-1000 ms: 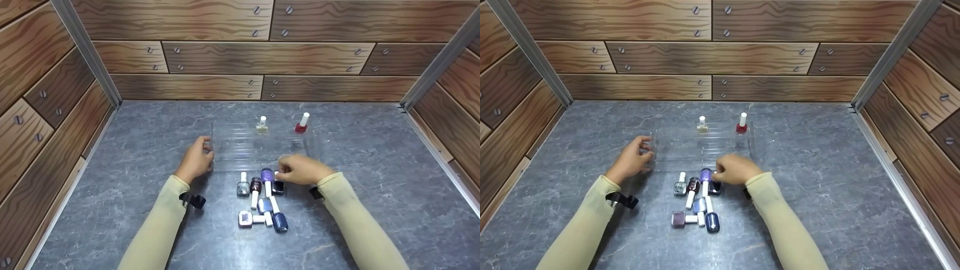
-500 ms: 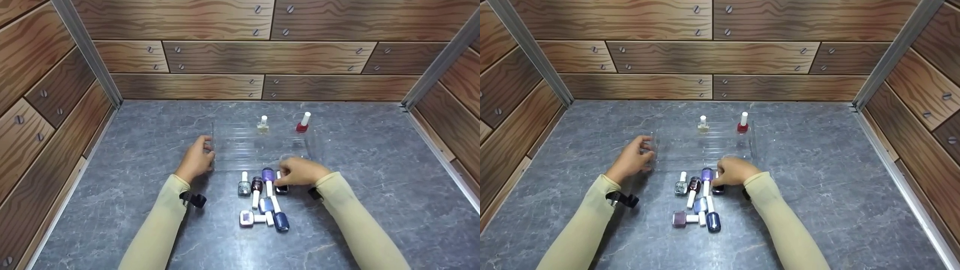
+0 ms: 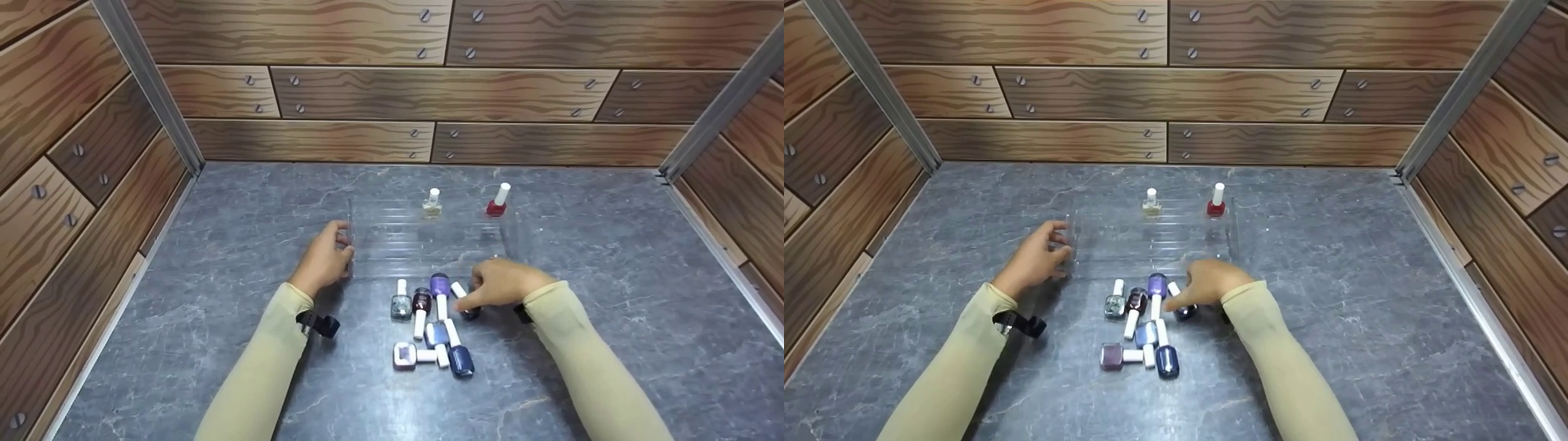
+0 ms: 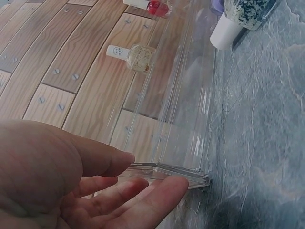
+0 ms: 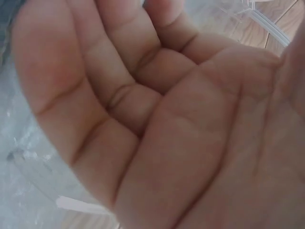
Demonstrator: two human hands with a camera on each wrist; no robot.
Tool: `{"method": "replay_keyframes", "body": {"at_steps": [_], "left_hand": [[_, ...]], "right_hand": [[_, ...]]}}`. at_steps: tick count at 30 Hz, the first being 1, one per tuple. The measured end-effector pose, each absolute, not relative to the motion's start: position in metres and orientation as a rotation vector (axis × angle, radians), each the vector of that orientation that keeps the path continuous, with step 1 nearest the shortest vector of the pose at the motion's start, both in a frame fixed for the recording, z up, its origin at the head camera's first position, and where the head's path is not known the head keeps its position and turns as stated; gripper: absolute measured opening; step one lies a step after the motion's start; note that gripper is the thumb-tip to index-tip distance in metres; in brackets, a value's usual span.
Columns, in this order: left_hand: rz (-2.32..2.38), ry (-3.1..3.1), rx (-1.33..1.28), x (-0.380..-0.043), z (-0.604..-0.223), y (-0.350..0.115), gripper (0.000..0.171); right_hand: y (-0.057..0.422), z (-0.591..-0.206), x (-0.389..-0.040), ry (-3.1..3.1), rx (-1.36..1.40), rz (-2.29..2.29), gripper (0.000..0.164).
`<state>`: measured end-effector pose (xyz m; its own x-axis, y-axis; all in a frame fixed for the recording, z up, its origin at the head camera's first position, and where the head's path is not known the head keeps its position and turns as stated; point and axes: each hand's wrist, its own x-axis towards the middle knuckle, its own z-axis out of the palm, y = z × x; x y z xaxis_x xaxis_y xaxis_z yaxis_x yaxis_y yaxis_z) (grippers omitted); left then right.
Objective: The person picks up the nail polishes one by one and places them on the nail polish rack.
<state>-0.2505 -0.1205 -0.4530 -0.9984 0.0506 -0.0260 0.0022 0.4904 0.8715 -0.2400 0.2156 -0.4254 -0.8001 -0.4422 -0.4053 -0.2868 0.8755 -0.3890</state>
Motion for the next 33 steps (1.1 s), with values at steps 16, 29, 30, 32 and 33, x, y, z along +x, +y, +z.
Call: {"method": "replay_keyframes", "body": {"at_steps": [16,29,30,32,33], "left_hand": [[1.549,2.662,0.058,-0.2511,-0.4543,-0.1205,0.049],[1.551,2.663,0.058,-0.2502,-0.4528,-0.1204,0.050],[1.549,2.663,0.058,-0.2504,-0.4532,-0.1204,0.050],[1.548,2.665,0.060,-0.2506,-0.4534,-0.1204,0.050],[1.548,2.665,0.060,-0.2506,-0.4534,-0.1203,0.050]], "right_hand": [[0.2074,-0.4334,-0.2373,2.540,-0.465,-0.340,0.057],[0.2069,-0.4309,-0.2360,2.558,-0.466,-0.300,0.057],[0.2067,-0.4309,-0.2359,2.561,-0.462,-0.298,0.058],[0.2061,-0.4306,-0.2356,2.572,-0.458,-0.304,0.057],[0.2057,-0.4305,-0.2354,2.581,-0.460,-0.310,0.055]]}}
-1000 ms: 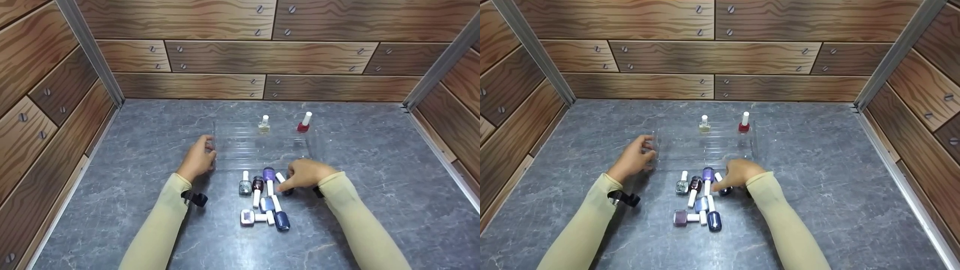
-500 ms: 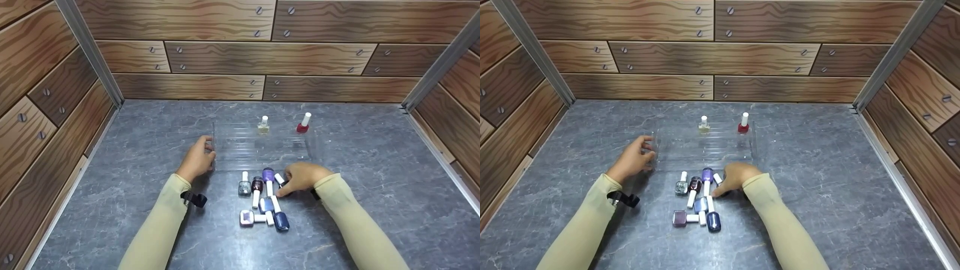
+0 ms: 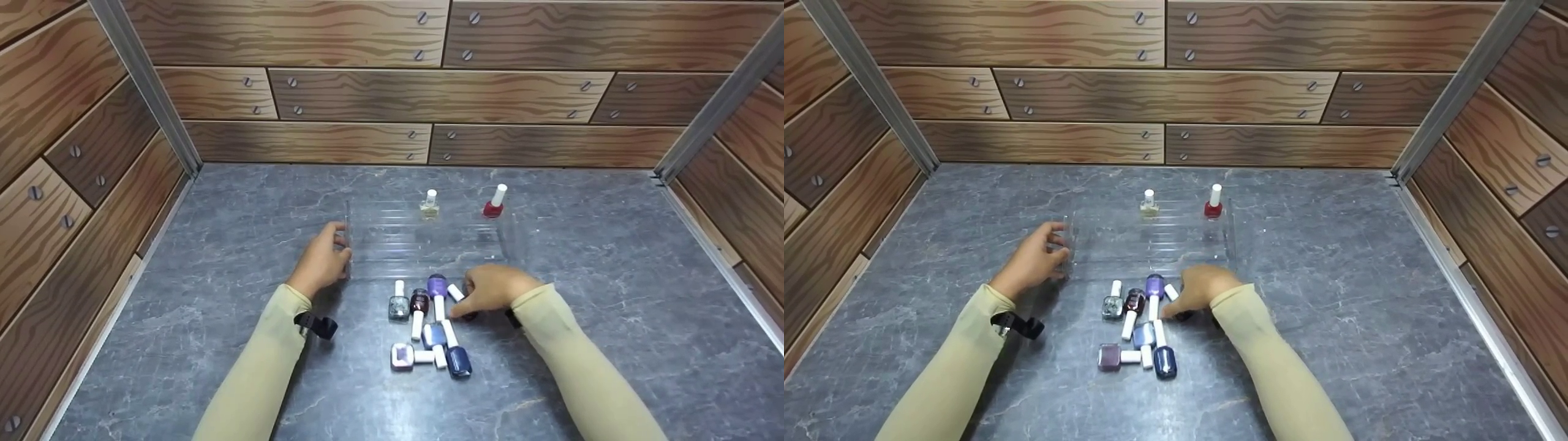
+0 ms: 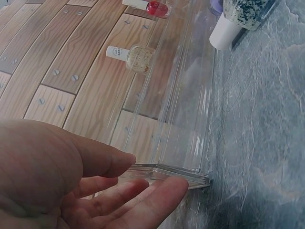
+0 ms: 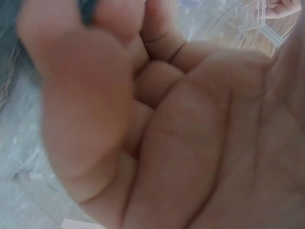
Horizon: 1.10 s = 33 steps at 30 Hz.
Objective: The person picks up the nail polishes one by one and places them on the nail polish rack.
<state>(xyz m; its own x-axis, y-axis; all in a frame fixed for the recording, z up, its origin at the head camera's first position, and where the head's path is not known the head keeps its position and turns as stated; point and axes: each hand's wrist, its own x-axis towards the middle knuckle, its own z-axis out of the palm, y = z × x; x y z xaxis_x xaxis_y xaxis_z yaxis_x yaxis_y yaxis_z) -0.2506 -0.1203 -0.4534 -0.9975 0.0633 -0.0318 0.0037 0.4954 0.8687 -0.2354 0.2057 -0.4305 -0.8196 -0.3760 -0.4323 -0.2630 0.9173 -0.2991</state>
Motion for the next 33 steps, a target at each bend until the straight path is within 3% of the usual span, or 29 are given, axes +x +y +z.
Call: {"method": "replay_keyframes", "body": {"at_steps": [22,33], "left_hand": [[1.550,2.648,0.059,-0.251,-0.454,-0.121,0.052],[1.564,2.667,0.063,-0.250,-0.453,-0.120,0.050]], "right_hand": [[0.201,-0.434,-0.236,2.672,-0.692,-0.293,0.021],[0.214,-0.428,-0.240,2.649,-0.879,-0.381,0.020]]}}
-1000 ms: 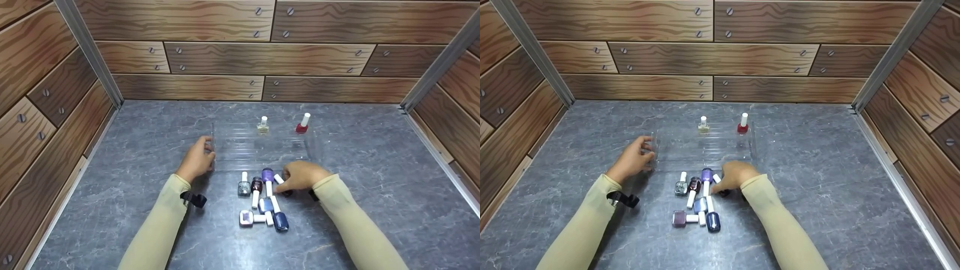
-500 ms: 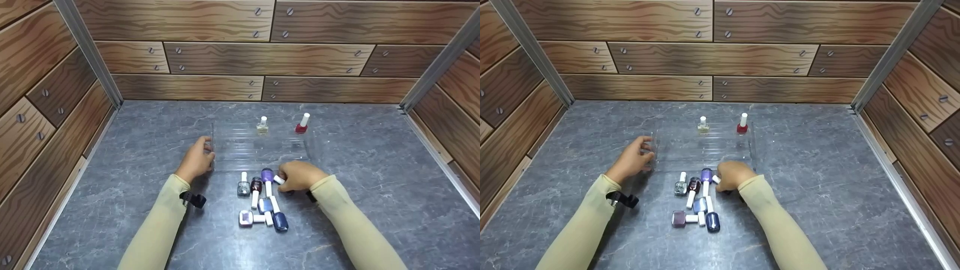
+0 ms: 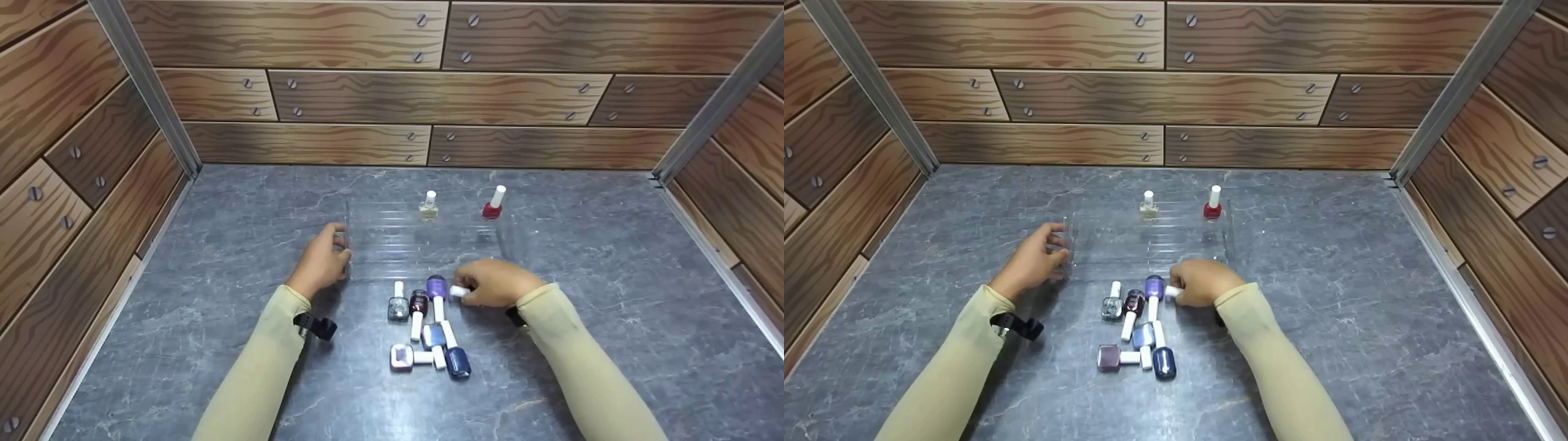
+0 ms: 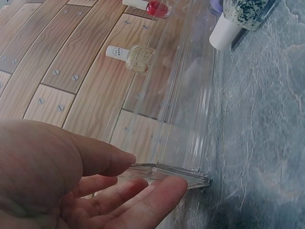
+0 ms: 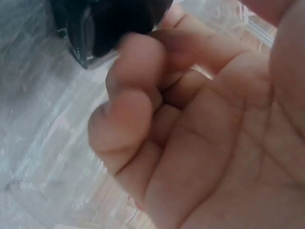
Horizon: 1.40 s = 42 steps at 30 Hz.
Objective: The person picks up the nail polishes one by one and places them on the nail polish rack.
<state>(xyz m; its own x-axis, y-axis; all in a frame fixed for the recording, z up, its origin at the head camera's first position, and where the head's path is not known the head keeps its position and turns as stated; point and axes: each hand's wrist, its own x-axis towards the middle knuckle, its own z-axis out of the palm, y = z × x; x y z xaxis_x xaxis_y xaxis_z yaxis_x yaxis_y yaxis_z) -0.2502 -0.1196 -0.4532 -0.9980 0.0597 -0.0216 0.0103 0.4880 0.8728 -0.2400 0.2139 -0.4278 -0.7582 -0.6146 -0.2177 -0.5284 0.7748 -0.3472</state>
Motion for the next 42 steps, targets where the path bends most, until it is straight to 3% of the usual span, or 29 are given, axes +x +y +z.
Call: {"method": "replay_keyframes", "body": {"at_steps": [4,8,13,21,38,42], "left_hand": [[1.568,2.660,0.063,-0.251,-0.453,-0.119,0.051],[1.571,2.642,0.057,-0.251,-0.453,-0.120,0.052],[1.554,2.632,0.053,-0.251,-0.453,-0.121,0.052],[1.552,2.637,0.039,-0.250,-0.452,-0.121,0.050],[1.569,2.634,0.049,-0.250,-0.454,-0.120,0.051],[1.548,2.657,0.051,-0.251,-0.453,-0.120,0.052]], "right_hand": [[0.222,-0.424,-0.242,2.691,-0.985,-0.423,0.020],[0.227,-0.422,-0.244,2.689,-1.098,-0.487,0.009],[0.228,-0.422,-0.248,2.620,-1.175,-0.585,0.013],[0.225,-0.422,-0.247,2.592,-1.055,-0.586,0.016],[0.226,-0.422,-0.245,2.553,-0.901,-0.513,0.040],[0.226,-0.423,-0.245,2.540,-0.916,-0.492,0.034]]}}
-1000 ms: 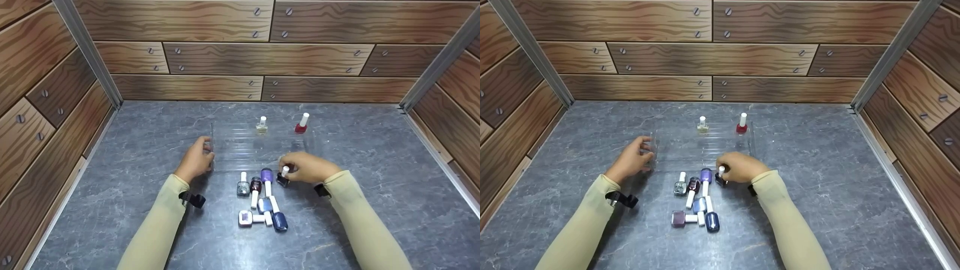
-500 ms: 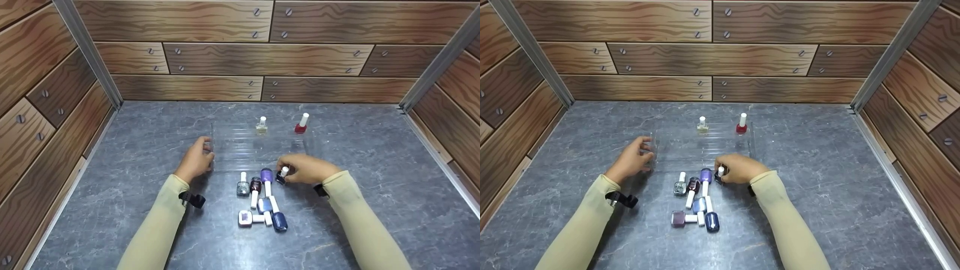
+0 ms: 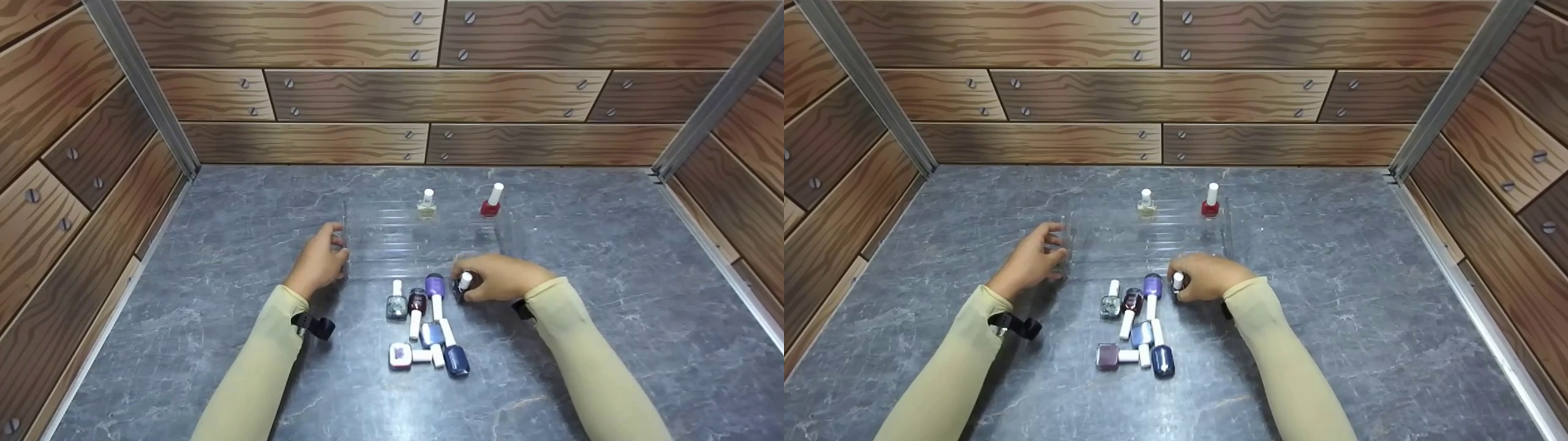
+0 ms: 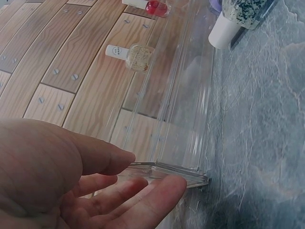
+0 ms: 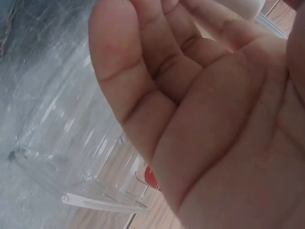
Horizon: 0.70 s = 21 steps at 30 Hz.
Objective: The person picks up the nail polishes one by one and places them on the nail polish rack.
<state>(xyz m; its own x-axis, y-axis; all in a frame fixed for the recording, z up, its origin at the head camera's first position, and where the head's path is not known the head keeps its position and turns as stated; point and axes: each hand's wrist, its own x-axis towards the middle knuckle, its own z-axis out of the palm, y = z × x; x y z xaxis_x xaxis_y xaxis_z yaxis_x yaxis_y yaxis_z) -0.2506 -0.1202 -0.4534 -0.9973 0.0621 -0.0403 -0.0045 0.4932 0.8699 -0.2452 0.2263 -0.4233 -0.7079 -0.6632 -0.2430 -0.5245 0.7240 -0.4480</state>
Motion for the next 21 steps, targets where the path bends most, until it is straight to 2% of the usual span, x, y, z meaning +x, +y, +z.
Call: {"method": "replay_keyframes", "body": {"at_steps": [4,13,21], "left_hand": [[1.559,2.657,0.051,-0.2505,-0.4540,-0.1199,0.052],[1.578,2.659,0.063,-0.2487,-0.4527,-0.1206,0.050],[1.584,2.654,0.063,-0.2484,-0.4531,-0.1201,0.049]], "right_hand": [[0.2243,-0.4254,-0.2460,2.573,-0.866,-0.489,0.024],[0.2200,-0.4266,-0.2477,2.691,-0.702,-0.389,0.038],[0.2225,-0.4274,-0.2460,2.633,-0.718,-0.446,0.032]]}}
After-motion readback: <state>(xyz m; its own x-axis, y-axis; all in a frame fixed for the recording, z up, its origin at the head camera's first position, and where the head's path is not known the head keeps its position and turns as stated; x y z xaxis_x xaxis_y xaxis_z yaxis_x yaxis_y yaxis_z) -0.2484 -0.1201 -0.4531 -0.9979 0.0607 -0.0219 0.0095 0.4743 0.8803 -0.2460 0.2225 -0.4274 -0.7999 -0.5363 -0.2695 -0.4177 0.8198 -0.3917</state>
